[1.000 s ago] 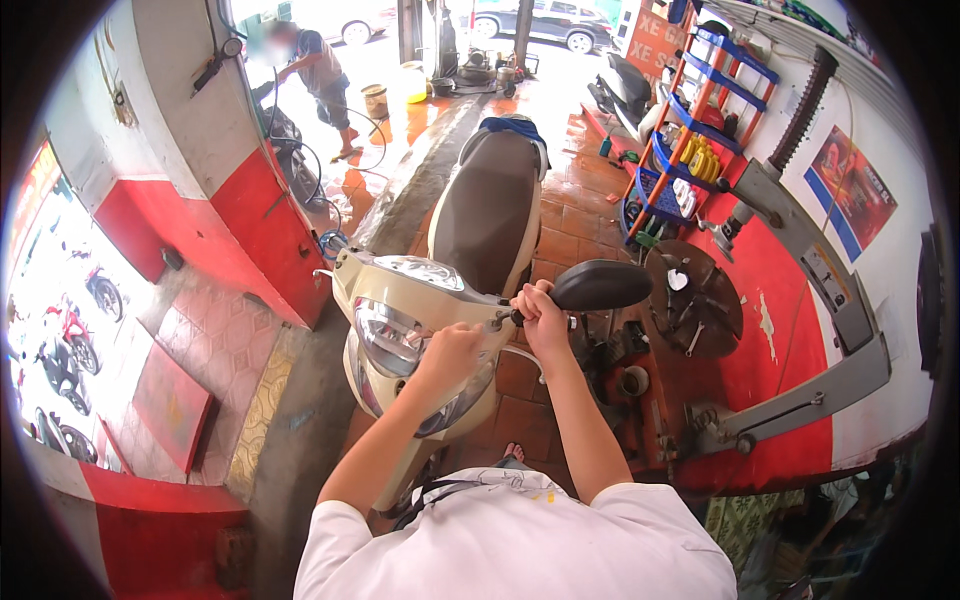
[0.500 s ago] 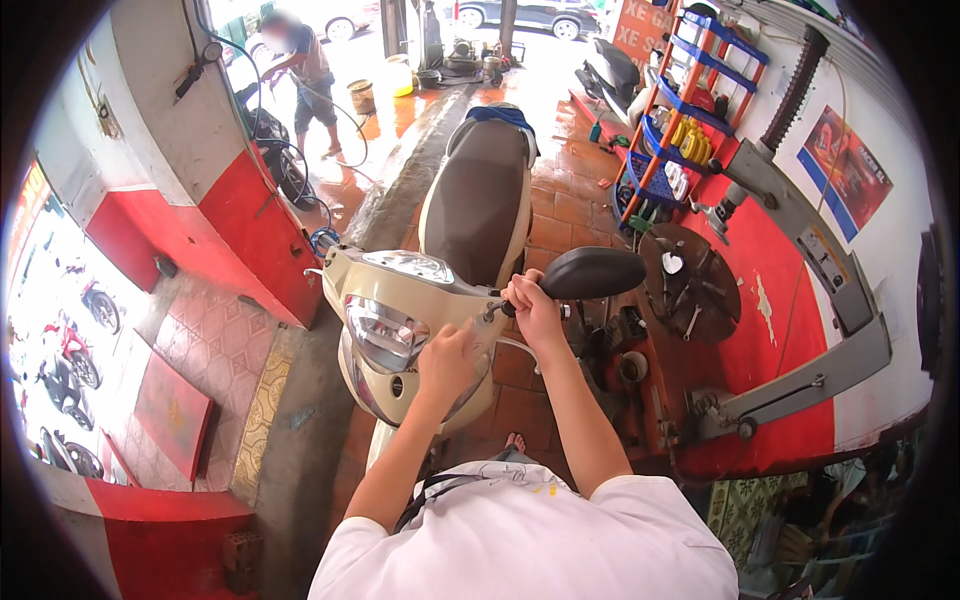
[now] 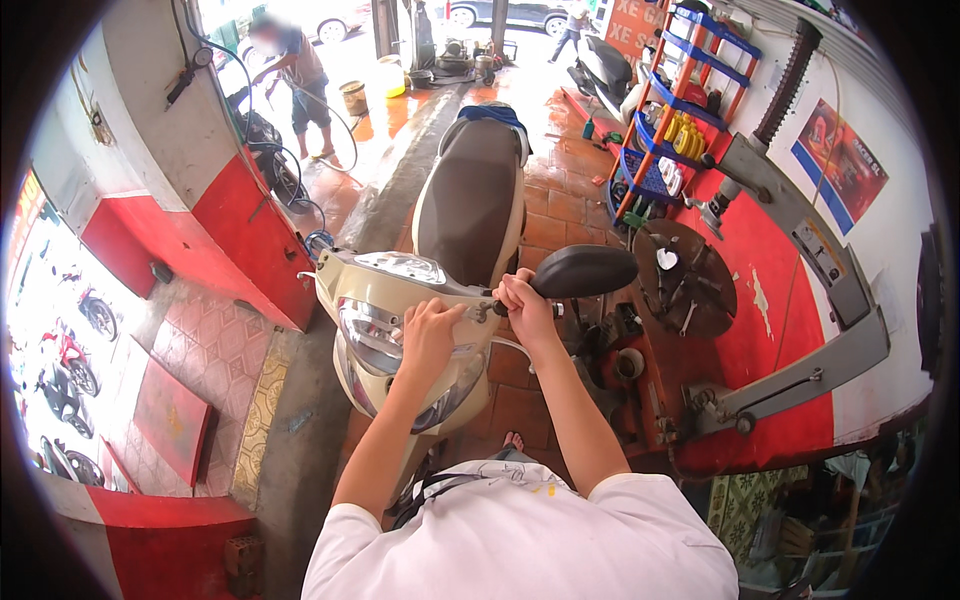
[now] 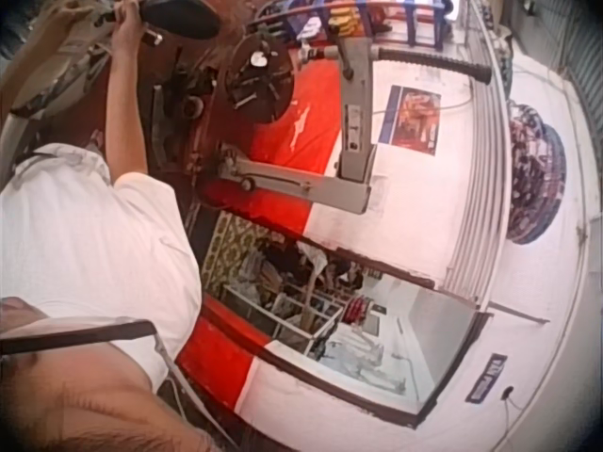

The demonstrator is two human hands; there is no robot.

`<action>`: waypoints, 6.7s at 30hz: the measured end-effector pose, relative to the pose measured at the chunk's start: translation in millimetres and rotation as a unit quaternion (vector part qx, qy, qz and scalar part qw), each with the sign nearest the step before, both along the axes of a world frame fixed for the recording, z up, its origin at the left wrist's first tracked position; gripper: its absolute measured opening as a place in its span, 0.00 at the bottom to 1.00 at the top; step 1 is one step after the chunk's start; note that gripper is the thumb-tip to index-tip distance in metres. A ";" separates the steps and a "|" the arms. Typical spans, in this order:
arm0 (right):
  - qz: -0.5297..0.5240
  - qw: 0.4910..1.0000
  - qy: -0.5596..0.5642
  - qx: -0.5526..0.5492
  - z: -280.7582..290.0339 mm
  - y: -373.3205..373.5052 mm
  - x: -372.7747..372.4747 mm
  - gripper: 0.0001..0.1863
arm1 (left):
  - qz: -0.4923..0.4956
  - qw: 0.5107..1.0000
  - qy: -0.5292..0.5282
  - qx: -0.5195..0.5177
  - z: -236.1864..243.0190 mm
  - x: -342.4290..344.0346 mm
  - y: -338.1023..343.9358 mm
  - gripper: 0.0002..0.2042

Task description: The person uses a wrench to tighten or adjust the side mirrors on the handlebars of a motorcycle, then moves the mirror by hand to set its position.

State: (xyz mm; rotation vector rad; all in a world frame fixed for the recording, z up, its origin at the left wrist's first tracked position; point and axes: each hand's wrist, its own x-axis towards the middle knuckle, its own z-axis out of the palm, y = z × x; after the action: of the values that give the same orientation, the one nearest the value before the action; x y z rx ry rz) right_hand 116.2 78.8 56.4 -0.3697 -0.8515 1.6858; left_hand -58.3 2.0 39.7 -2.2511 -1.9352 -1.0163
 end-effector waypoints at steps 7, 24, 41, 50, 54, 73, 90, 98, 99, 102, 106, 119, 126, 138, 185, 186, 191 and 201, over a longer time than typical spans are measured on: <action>-0.001 1.000 0.007 0.003 -2.8 1.7 2.4 0.21 | -0.032 0.998 0.055 -0.016 12.3 -6.8 13.5 0.19; 0.007 1.000 -0.002 0.003 2.6 -0.1 1.2 0.23 | -0.185 0.974 0.110 -0.066 23.3 -25.1 47.6 0.22; 0.019 1.000 -0.001 0.009 2.3 2.8 1.7 0.22 | -0.154 0.985 0.037 -0.065 27.2 -24.9 28.1 0.09; -0.018 1.000 -0.003 -0.012 5.8 -3.3 -3.5 0.23 | -0.137 0.989 0.051 -0.026 13.5 -24.5 27.6 0.11; -0.013 1.000 -0.008 -0.013 8.1 -1.9 -4.1 0.23 | -0.156 0.984 0.077 -0.026 15.0 -26.9 32.2 0.12; 0.000 0.998 0.045 -0.034 1.9 4.7 -4.1 0.23 | -0.210 0.964 0.154 -0.056 31.5 -28.4 54.1 0.16; -0.030 0.997 0.046 -0.051 -2.3 -3.8 -9.4 0.21 | -0.265 0.954 0.138 -0.028 26.9 -24.2 85.7 0.16; -0.066 0.995 0.062 -0.047 -6.2 -7.6 -10.5 0.20 | -0.270 0.955 0.116 -0.030 23.1 -24.9 84.7 0.15; -0.068 0.995 0.062 -0.048 -7.5 -8.9 -10.8 0.20 | -0.266 0.957 0.112 -0.031 23.2 -25.0 83.4 0.15; -0.066 0.995 0.072 -0.038 -9.1 -6.1 -12.7 0.21 | -0.249 0.959 0.128 -0.038 21.8 -25.1 76.1 0.16; -0.090 0.993 0.060 -0.039 -7.4 -6.1 -12.8 0.22 | -0.220 0.956 0.185 -0.064 23.9 -23.4 57.7 0.15; -0.102 0.993 0.044 -0.034 -4.3 -9.3 -14.8 0.22 | -0.158 0.966 0.196 -0.059 18.9 -16.6 38.6 0.15; -0.074 0.996 0.023 -0.031 -1.7 -9.8 -11.3 0.22 | -0.209 0.942 0.246 -0.093 27.3 -24.1 53.6 0.14; -0.121 0.992 0.028 -0.025 -15.9 -14.5 -15.7 0.19 | -0.225 0.930 0.284 -0.050 30.6 -22.0 60.7 0.12; -0.130 0.991 -0.006 -0.027 2.5 -23.1 -12.8 0.21 | 0.011 0.991 0.128 -0.033 -13.6 9.2 16.4 0.15; -0.124 0.992 -0.017 -0.022 2.5 -22.4 -11.0 0.21 | 0.006 0.991 0.127 -0.039 -13.7 9.6 17.1 0.15; -0.119 0.981 -0.148 0.031 -8.7 -15.3 0.2 0.14 | -0.076 0.987 0.141 -0.028 -9.2 -20.6 29.3 0.14; -0.037 0.884 -0.458 0.087 -11.7 -123.4 29.6 0.16 | -0.017 0.919 -0.378 -0.109 37.9 -52.7 -71.7 0.26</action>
State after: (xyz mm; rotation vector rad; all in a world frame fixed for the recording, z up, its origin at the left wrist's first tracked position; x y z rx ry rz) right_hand 145.8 -44.6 44.7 -1.1032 -1.6346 1.3041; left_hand -111.0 -69.6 77.7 -2.1840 -2.3547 -1.9986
